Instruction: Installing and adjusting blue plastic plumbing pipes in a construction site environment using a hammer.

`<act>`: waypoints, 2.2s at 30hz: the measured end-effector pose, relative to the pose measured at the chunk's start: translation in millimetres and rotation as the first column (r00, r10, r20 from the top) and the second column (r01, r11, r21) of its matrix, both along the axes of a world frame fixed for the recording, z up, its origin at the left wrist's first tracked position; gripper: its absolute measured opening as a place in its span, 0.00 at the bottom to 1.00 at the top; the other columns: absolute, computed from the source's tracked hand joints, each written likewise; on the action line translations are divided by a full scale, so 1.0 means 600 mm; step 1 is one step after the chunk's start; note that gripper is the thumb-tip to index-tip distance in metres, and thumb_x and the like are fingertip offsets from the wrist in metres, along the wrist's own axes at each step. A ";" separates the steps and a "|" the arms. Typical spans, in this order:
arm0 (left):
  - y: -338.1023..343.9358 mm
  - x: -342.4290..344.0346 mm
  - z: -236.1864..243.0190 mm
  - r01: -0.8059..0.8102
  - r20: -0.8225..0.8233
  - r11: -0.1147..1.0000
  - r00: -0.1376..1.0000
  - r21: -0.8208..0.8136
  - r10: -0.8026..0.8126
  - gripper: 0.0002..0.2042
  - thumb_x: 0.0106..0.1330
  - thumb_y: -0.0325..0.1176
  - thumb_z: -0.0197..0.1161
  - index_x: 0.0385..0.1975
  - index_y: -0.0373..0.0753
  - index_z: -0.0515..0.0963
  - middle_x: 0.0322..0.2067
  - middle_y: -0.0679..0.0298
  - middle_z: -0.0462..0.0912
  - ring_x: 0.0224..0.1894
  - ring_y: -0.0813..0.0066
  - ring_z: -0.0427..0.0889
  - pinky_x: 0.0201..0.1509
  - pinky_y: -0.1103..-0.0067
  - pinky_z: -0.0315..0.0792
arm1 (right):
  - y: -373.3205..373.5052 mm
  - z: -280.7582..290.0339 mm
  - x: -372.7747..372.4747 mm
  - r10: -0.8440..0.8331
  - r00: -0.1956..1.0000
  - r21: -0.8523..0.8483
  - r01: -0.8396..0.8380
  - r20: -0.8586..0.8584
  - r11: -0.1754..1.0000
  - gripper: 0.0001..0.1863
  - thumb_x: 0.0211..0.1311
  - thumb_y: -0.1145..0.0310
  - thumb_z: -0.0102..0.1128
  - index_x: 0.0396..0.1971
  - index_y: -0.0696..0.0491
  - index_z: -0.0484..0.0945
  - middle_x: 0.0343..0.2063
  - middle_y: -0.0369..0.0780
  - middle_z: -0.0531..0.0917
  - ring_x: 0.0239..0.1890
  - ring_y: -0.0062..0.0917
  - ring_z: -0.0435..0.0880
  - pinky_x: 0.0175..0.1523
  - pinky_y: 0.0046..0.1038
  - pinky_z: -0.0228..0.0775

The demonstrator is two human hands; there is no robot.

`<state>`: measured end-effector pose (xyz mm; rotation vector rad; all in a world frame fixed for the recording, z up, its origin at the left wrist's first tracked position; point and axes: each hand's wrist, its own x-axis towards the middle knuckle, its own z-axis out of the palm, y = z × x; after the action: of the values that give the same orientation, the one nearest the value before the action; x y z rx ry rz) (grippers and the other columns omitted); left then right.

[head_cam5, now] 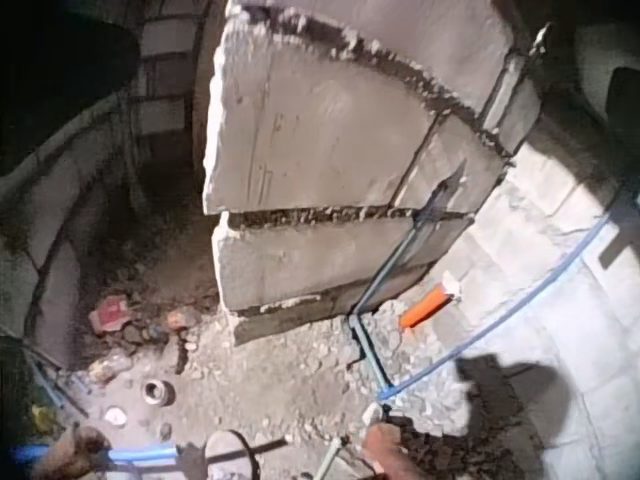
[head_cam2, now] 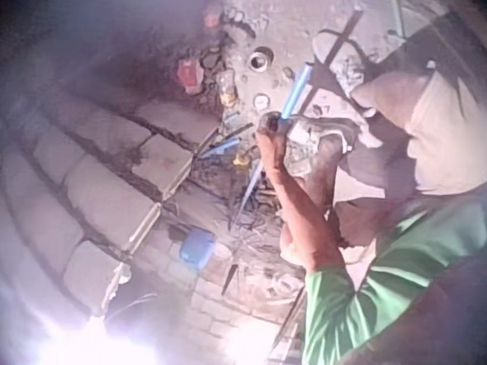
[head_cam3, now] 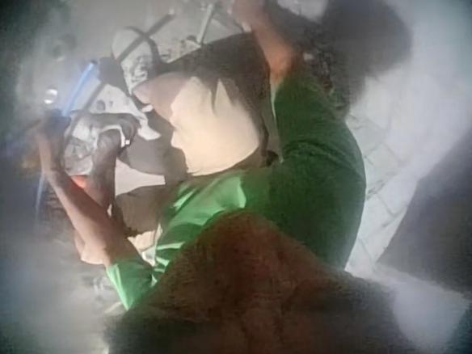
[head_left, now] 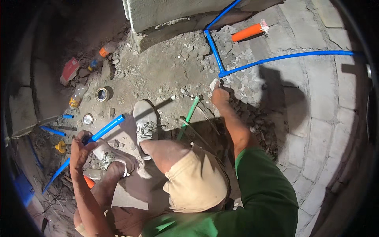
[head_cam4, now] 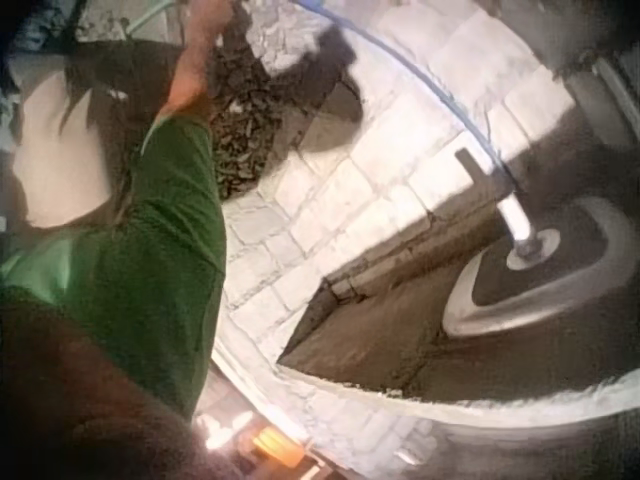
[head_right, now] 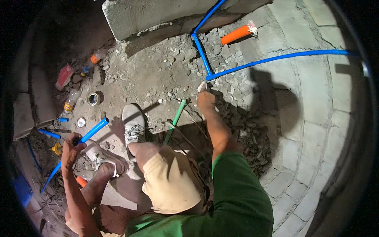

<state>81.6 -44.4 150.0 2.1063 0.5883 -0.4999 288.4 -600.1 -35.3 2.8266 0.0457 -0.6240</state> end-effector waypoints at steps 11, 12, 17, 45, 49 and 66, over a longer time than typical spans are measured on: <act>-0.012 0.020 -0.105 -0.019 -0.096 0.998 0.995 -0.061 0.014 0.13 0.48 0.24 0.70 0.34 0.36 0.76 0.28 0.69 0.77 0.32 0.78 0.73 0.40 0.79 0.69 | -0.018 -0.104 0.093 -0.043 0.990 -0.293 0.002 -0.135 0.956 0.41 0.59 0.71 0.58 0.68 0.67 0.48 0.28 0.46 0.86 0.28 0.35 0.86 0.24 0.40 0.76; -0.010 0.017 -0.104 -0.034 -0.103 0.997 0.994 -0.075 0.026 0.13 0.49 0.24 0.70 0.34 0.36 0.76 0.28 0.69 0.77 0.32 0.78 0.73 0.41 0.79 0.69 | 0.000 -0.106 0.096 -0.010 0.990 -0.360 -0.042 -0.143 0.932 0.38 0.56 0.71 0.61 0.66 0.64 0.56 0.28 0.45 0.86 0.27 0.35 0.86 0.23 0.41 0.75; -0.007 0.015 -0.107 -0.048 -0.086 0.994 0.996 -0.097 0.039 0.13 0.48 0.23 0.70 0.34 0.36 0.76 0.29 0.68 0.77 0.33 0.78 0.73 0.40 0.79 0.69 | 0.038 -0.084 0.132 0.015 0.923 -0.447 -0.201 -0.385 0.872 0.20 0.55 0.71 0.60 0.49 0.58 0.80 0.35 0.43 0.87 0.35 0.37 0.88 0.25 0.44 0.78; -0.026 -0.001 -0.099 -0.048 -0.130 0.991 0.991 -0.122 0.032 0.13 0.49 0.22 0.69 0.36 0.36 0.78 0.28 0.70 0.78 0.31 0.81 0.74 0.39 0.81 0.70 | 0.011 -0.142 0.079 -0.433 0.302 0.394 -0.184 -0.849 -0.901 0.08 0.63 0.58 0.52 0.29 0.45 0.71 0.27 0.30 0.69 0.28 0.24 0.64 0.33 0.31 0.56; -0.032 -0.003 -0.093 -0.072 -0.142 0.986 0.989 -0.153 0.050 0.13 0.48 0.21 0.68 0.36 0.36 0.78 0.28 0.70 0.78 0.32 0.81 0.74 0.39 0.81 0.70 | 0.029 -0.143 0.085 -0.401 0.416 0.340 -0.215 -0.816 -0.915 0.07 0.65 0.58 0.50 0.29 0.43 0.71 0.28 0.29 0.70 0.29 0.24 0.64 0.37 0.31 0.55; -0.038 -0.057 -0.148 -0.004 -0.190 0.994 0.982 -0.107 -0.017 0.13 0.46 0.23 0.72 0.31 0.36 0.78 0.26 0.69 0.78 0.30 0.78 0.74 0.37 0.79 0.70 | 0.070 -0.164 0.118 -0.332 0.324 0.178 -0.423 -0.886 -0.889 0.11 0.66 0.59 0.50 0.33 0.48 0.79 0.32 0.33 0.81 0.37 0.27 0.78 0.45 0.33 0.68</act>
<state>47.1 -67.1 61.3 1.9725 0.6488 -0.7273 359.1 -558.3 -133.8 -0.2414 0.7687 -0.3748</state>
